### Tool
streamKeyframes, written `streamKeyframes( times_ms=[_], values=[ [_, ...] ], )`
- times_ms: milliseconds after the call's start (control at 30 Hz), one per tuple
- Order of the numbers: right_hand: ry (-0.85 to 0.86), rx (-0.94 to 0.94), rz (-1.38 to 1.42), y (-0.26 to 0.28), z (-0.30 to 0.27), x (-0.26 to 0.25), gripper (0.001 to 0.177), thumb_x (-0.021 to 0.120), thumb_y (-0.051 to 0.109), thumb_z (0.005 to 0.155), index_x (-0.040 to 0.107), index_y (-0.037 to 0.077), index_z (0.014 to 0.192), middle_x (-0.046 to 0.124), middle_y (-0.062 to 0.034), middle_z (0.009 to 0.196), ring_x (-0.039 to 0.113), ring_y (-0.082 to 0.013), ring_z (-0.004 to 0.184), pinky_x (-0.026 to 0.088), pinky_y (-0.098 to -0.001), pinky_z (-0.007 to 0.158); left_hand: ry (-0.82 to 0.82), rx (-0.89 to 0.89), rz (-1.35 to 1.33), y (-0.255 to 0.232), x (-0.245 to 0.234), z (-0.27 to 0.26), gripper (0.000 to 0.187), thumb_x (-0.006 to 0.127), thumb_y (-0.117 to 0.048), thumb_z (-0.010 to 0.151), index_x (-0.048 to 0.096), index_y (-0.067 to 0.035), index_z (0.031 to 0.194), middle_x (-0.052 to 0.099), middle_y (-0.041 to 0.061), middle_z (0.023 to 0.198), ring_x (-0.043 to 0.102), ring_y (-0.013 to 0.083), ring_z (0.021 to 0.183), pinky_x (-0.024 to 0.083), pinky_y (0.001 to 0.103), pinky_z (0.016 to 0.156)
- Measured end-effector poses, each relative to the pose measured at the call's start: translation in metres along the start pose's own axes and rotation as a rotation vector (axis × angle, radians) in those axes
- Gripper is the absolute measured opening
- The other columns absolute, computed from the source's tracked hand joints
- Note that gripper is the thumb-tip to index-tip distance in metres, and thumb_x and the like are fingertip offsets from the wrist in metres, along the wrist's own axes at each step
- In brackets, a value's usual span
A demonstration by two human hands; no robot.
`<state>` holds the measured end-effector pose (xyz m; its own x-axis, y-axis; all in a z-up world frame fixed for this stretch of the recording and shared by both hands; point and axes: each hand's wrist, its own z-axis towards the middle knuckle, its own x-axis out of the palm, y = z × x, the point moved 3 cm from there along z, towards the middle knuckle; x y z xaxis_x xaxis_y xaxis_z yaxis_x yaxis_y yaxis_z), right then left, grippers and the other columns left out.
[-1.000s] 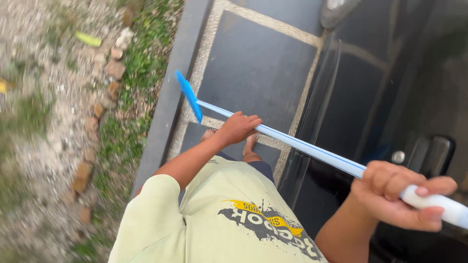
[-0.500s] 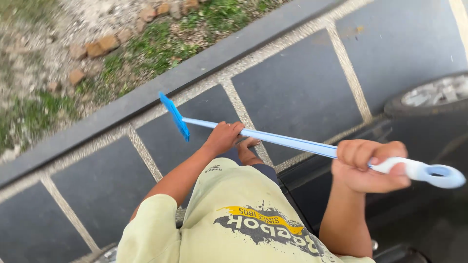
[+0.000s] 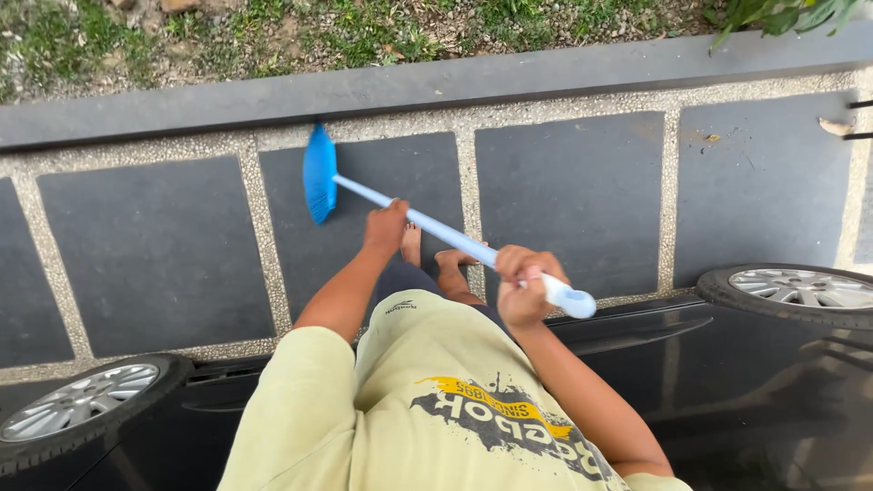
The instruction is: The person sweeps a tiled floor with a blue broom, moving debris toward the edge of the area. The person uses consistent back-and-forth strokes along the tile seams and near a parked car.
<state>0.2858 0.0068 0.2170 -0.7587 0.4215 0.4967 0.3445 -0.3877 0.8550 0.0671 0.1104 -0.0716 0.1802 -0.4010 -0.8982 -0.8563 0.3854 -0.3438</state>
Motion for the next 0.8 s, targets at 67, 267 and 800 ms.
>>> streamKeyframes(
  times_ms=[67, 267, 800],
  values=[
    [-0.063, -0.016, -0.023, 0.012, 0.003, -0.008, 0.019, 0.044, 0.009, 0.096, 0.037, 0.007, 0.079, 0.037, -0.0073, 0.061, 0.033, -0.0174, 0.055, 0.04, -0.0399, 0.062, 0.041, 0.071, -0.016, -0.026, 0.012, 0.022, 0.005, 0.059, -0.006, 0.096, 0.06, -0.01, 0.1, 0.07, 0.015, 0.108, 0.074, 0.0327, 0.091, 0.056, 0.047, 0.074],
    [-0.207, -0.162, -0.266, 0.06, -0.002, -0.018, 0.018, 0.04, 0.012, 0.097, 0.034, 0.008, 0.08, 0.033, -0.0057, 0.055, 0.029, -0.0156, 0.051, 0.037, -0.0374, 0.058, 0.005, 0.323, -0.183, -0.113, 0.023, 0.055, 0.013, 0.059, -0.005, 0.089, 0.059, -0.006, 0.101, 0.068, 0.016, 0.102, 0.073, 0.0351, 0.082, 0.055, 0.049, 0.07],
    [-0.024, -0.623, -0.571, 0.122, -0.033, 0.039, 0.027, 0.05, 0.021, 0.101, 0.038, 0.005, 0.084, 0.032, -0.0026, 0.052, 0.028, -0.0095, 0.042, 0.024, -0.0309, 0.04, 0.022, 0.621, -0.49, -0.225, -0.02, 0.045, 0.021, 0.064, -0.02, 0.093, 0.058, -0.016, 0.113, 0.066, 0.005, 0.113, 0.072, 0.0327, 0.087, 0.052, 0.05, 0.072]
  ],
)
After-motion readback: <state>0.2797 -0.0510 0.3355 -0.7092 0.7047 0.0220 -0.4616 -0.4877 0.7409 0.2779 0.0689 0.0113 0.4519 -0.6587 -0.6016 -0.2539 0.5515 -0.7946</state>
